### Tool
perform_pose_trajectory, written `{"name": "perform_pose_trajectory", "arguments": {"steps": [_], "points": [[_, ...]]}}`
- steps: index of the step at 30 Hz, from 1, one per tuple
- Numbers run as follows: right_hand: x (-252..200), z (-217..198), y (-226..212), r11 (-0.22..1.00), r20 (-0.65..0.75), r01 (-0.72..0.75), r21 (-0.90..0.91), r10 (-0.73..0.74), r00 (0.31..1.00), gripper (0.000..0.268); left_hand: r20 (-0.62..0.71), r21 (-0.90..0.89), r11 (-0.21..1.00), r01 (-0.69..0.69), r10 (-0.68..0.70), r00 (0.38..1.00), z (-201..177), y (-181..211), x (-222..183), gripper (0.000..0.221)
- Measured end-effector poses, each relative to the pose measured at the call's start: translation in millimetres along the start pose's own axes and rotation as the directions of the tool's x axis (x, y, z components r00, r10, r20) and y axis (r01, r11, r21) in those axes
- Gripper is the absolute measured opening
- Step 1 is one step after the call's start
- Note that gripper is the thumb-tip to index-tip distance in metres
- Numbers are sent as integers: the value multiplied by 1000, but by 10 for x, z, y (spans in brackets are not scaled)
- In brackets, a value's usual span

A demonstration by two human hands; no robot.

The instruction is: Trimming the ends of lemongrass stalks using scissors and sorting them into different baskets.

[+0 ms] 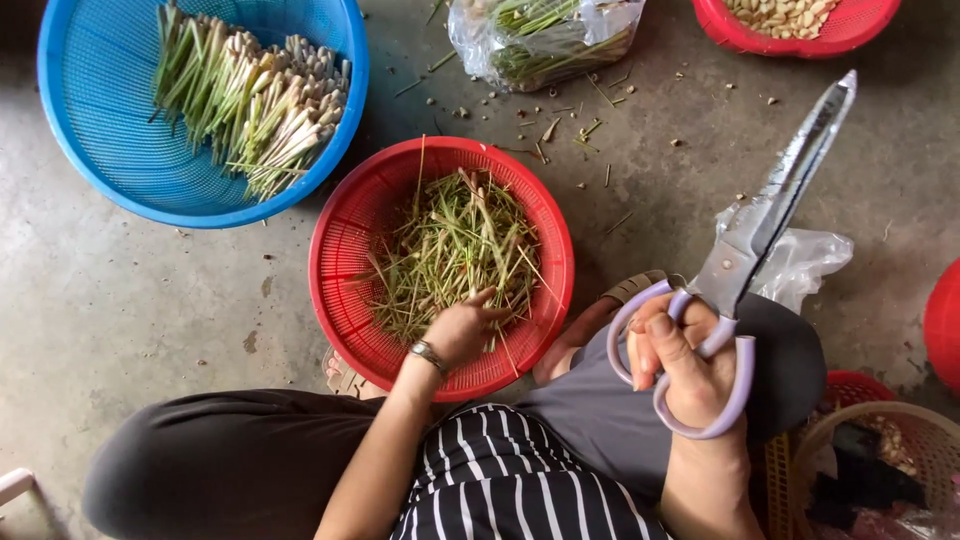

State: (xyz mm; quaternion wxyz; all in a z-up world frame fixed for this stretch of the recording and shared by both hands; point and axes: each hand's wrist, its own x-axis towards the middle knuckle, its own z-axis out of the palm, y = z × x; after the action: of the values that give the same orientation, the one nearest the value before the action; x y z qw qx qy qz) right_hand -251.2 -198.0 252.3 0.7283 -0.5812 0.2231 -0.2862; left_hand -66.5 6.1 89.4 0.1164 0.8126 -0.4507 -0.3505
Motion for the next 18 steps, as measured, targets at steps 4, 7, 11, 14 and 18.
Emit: {"name": "perform_pose_trajectory", "arguments": {"steps": [4,7,11,14,18], "points": [[26,52,-85,999,20,30,-10,-30,999,26,-184,-89,960,264,-276,943,-205,-461,56,29],[6,-64,-15,1000,8,25,-17,-25,1000,27,-514,-46,848,528,-473,716,-485,-978,-23,24],[-32,-85,-44,1000,10,31,2,-31,999,27,-686,-52,604,795,-601,411,-513,-1489,-158,59],[-38,-63,-147,998,25,28,59,-29,999,27,-384,-244,500,831,-837,391,-496,-1537,-206,85],[-93,-32,-240,980,61,-90,176,81,995,20,-309,-191,558,808,-815,490,-597,-1356,-173,91]]}}
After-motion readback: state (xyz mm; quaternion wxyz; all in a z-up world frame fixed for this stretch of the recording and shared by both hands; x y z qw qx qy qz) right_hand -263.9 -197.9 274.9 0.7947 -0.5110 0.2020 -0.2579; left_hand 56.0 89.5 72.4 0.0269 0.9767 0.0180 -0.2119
